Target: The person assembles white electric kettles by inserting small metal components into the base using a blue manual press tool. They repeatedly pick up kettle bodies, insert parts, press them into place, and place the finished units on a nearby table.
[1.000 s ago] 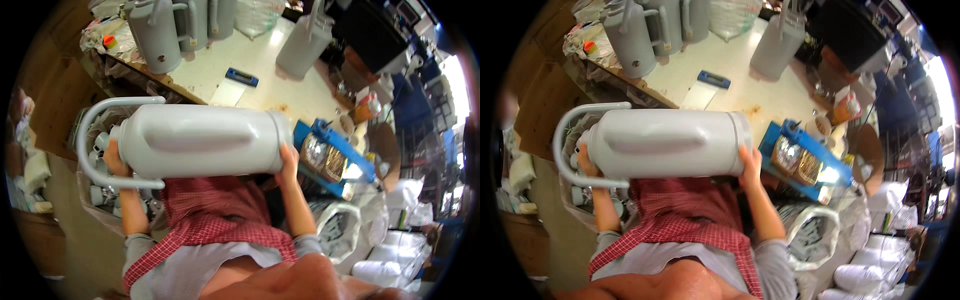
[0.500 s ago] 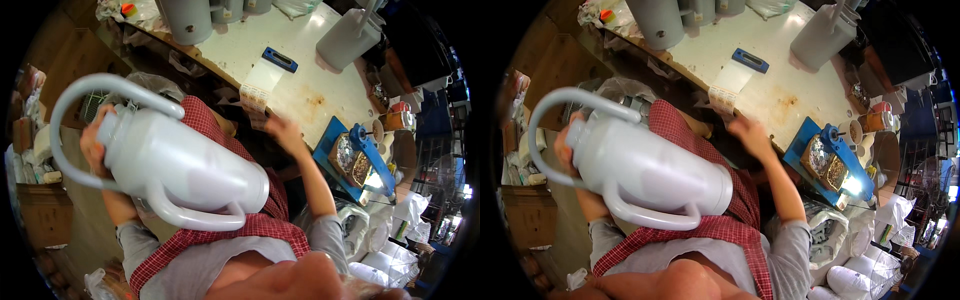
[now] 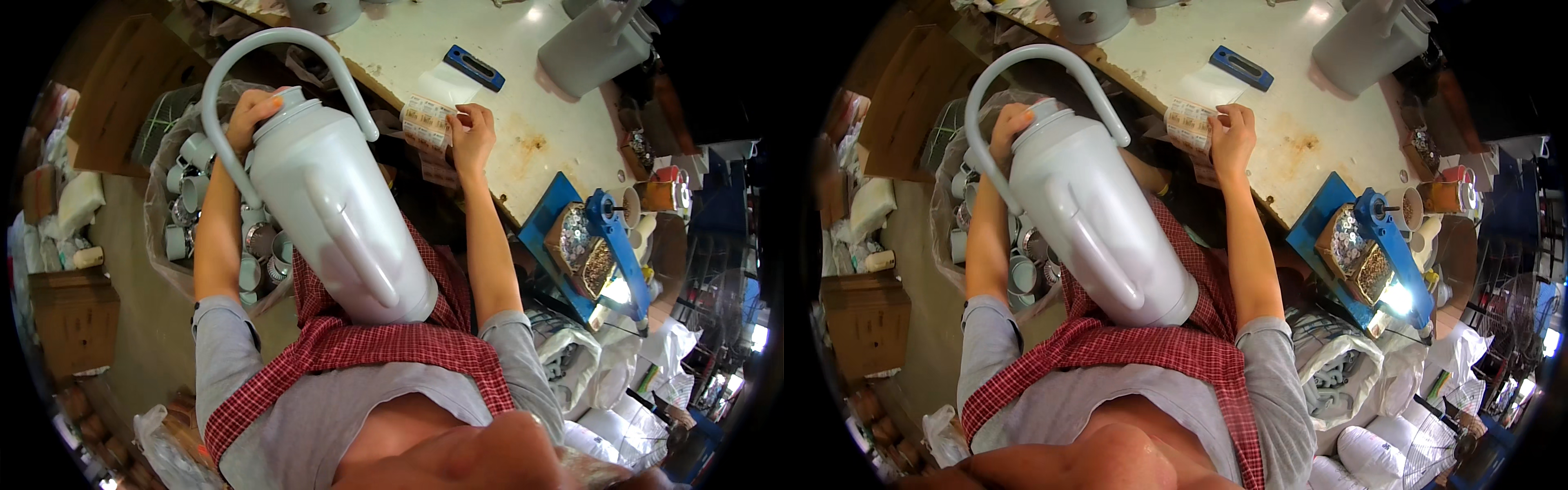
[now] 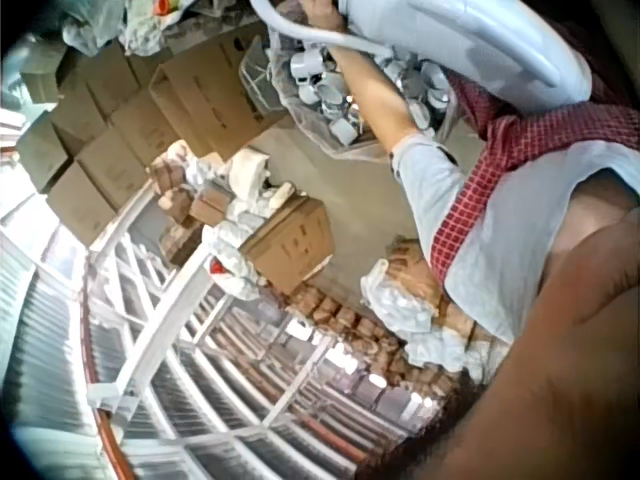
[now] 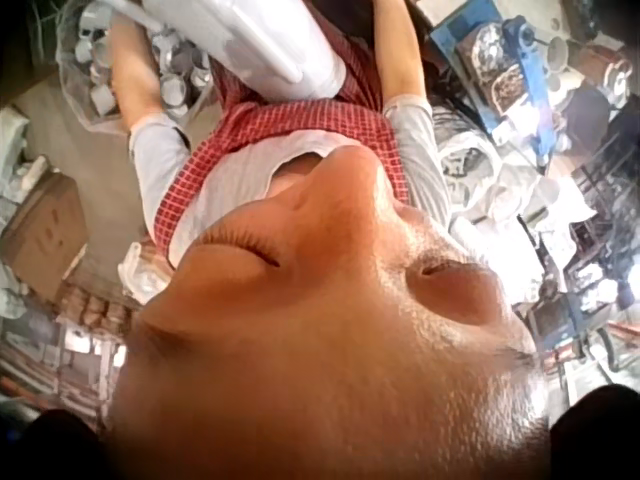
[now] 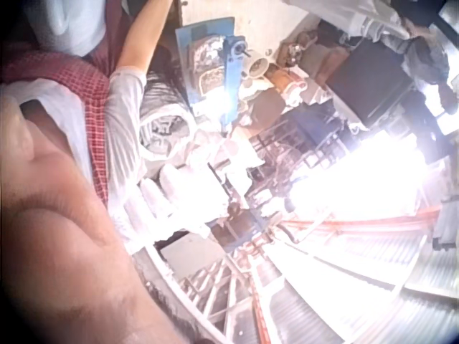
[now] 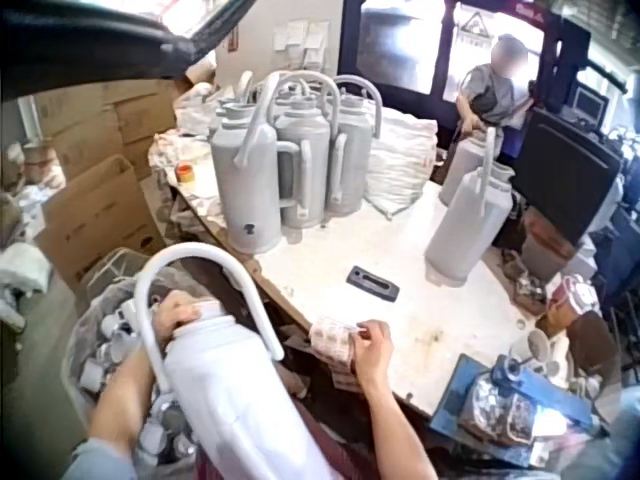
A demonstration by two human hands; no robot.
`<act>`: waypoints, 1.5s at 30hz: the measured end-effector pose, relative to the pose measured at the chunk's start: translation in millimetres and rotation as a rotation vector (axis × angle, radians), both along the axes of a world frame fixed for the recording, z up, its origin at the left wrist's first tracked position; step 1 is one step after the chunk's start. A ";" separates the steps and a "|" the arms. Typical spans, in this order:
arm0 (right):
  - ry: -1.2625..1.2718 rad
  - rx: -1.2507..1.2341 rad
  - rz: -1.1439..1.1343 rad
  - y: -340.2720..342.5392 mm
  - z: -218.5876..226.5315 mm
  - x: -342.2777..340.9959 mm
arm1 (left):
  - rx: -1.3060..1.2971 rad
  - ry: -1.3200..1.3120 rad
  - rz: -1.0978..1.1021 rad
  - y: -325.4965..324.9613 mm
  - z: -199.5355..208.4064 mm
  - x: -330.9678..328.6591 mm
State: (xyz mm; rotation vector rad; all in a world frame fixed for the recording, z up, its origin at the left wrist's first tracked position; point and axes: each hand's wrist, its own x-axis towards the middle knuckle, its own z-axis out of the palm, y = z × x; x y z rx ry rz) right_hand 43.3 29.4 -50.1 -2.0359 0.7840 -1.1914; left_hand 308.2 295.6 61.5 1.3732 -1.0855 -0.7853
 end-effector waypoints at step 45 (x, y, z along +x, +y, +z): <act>0.100 0.604 0.405 217.3 78.9 -176.8 | 0.026 0.092 0.022 -12.2 10.3 -47.7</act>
